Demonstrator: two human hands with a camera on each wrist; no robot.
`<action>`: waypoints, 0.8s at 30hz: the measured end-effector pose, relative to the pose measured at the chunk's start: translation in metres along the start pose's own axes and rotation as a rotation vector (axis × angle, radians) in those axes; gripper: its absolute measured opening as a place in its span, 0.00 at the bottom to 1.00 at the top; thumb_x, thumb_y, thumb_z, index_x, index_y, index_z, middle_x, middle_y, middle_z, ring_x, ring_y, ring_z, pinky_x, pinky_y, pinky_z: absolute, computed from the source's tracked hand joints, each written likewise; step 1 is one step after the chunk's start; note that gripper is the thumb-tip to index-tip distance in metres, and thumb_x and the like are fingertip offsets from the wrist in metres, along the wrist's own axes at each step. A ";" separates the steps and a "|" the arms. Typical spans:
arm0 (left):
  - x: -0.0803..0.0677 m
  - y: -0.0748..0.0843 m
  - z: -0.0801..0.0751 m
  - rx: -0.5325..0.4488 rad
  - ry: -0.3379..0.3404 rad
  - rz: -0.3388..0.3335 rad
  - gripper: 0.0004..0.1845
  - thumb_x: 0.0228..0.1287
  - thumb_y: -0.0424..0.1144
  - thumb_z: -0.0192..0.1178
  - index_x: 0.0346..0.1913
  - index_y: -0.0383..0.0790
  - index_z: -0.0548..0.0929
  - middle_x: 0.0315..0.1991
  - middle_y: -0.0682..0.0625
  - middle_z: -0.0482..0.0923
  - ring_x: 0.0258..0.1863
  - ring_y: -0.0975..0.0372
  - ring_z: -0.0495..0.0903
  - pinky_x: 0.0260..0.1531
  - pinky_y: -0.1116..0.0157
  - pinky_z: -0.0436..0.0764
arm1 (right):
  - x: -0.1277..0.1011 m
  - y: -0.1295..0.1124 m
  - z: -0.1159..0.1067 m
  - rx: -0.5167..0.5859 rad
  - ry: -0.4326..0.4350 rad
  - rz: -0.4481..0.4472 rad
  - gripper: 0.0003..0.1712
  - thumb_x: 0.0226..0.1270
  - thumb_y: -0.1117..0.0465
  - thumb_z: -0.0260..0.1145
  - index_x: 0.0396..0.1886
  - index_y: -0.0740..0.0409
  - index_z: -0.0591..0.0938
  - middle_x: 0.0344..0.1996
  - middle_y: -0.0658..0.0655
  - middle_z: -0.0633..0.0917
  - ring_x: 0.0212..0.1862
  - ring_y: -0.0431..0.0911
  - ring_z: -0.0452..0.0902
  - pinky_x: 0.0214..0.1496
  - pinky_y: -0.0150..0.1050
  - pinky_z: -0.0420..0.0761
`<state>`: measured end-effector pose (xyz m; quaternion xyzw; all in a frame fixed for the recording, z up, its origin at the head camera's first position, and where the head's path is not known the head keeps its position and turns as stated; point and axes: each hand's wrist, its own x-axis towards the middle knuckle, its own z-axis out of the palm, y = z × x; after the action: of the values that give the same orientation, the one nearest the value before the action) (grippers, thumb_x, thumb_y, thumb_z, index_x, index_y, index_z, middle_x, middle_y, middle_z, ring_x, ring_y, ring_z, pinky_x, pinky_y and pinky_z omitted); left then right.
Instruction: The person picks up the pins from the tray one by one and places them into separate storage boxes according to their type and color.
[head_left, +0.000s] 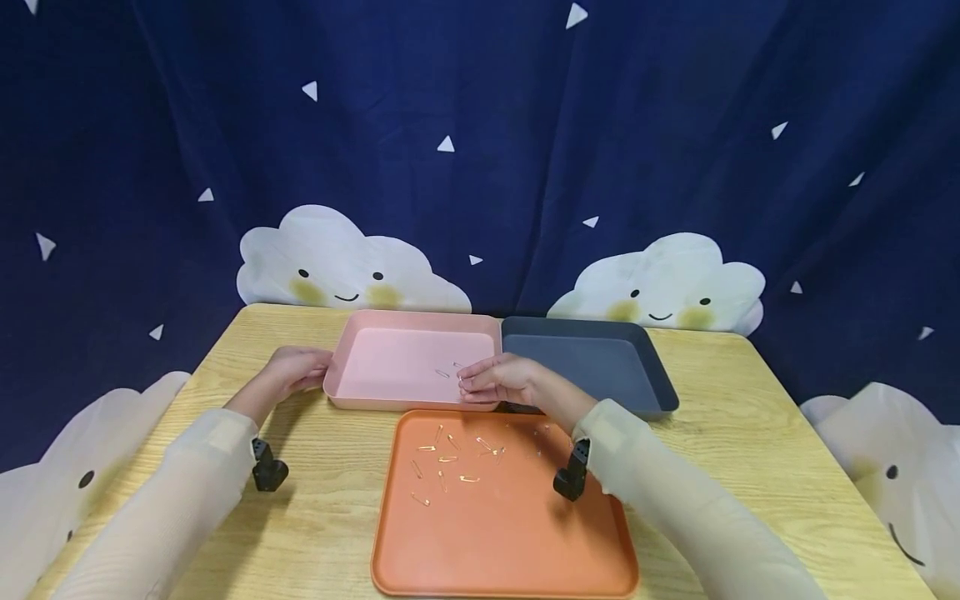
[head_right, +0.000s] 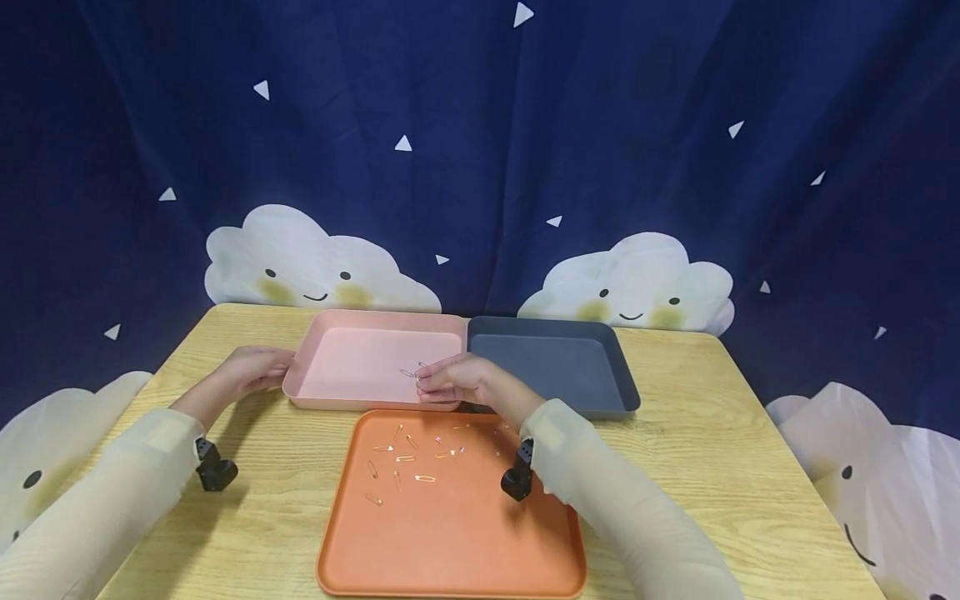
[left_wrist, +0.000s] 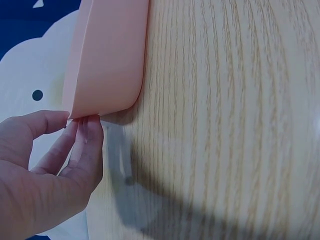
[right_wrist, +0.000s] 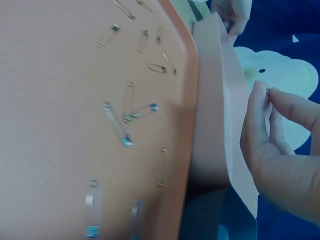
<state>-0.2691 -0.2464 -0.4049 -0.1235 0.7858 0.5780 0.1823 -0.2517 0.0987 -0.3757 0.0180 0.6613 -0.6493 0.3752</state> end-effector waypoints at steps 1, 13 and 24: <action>0.000 0.000 0.000 -0.010 -0.001 0.000 0.29 0.67 0.35 0.53 0.66 0.22 0.64 0.54 0.38 0.77 0.32 0.75 0.78 0.41 0.75 0.85 | 0.003 -0.003 0.000 -0.004 -0.001 0.006 0.29 0.65 0.75 0.57 0.65 0.78 0.65 0.25 0.51 0.85 0.30 0.39 0.84 0.39 0.30 0.87; -0.002 -0.001 -0.001 -0.044 -0.014 0.013 0.29 0.66 0.35 0.54 0.66 0.20 0.64 0.39 0.51 0.81 0.31 0.76 0.78 0.38 0.76 0.85 | 0.043 -0.036 -0.003 -0.052 0.015 0.101 0.28 0.68 0.75 0.54 0.68 0.72 0.64 0.28 0.51 0.82 0.28 0.37 0.82 0.34 0.26 0.85; 0.003 0.000 -0.001 -0.013 -0.013 0.006 0.30 0.67 0.36 0.54 0.67 0.22 0.63 0.48 0.43 0.81 0.33 0.76 0.78 0.41 0.76 0.84 | 0.081 -0.052 -0.004 -0.100 0.074 0.167 0.27 0.67 0.76 0.55 0.67 0.68 0.68 0.37 0.55 0.84 0.34 0.38 0.81 0.68 0.36 0.72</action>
<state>-0.2715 -0.2478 -0.4059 -0.1187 0.7812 0.5844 0.1847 -0.3387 0.0564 -0.3740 0.0779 0.7025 -0.5809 0.4037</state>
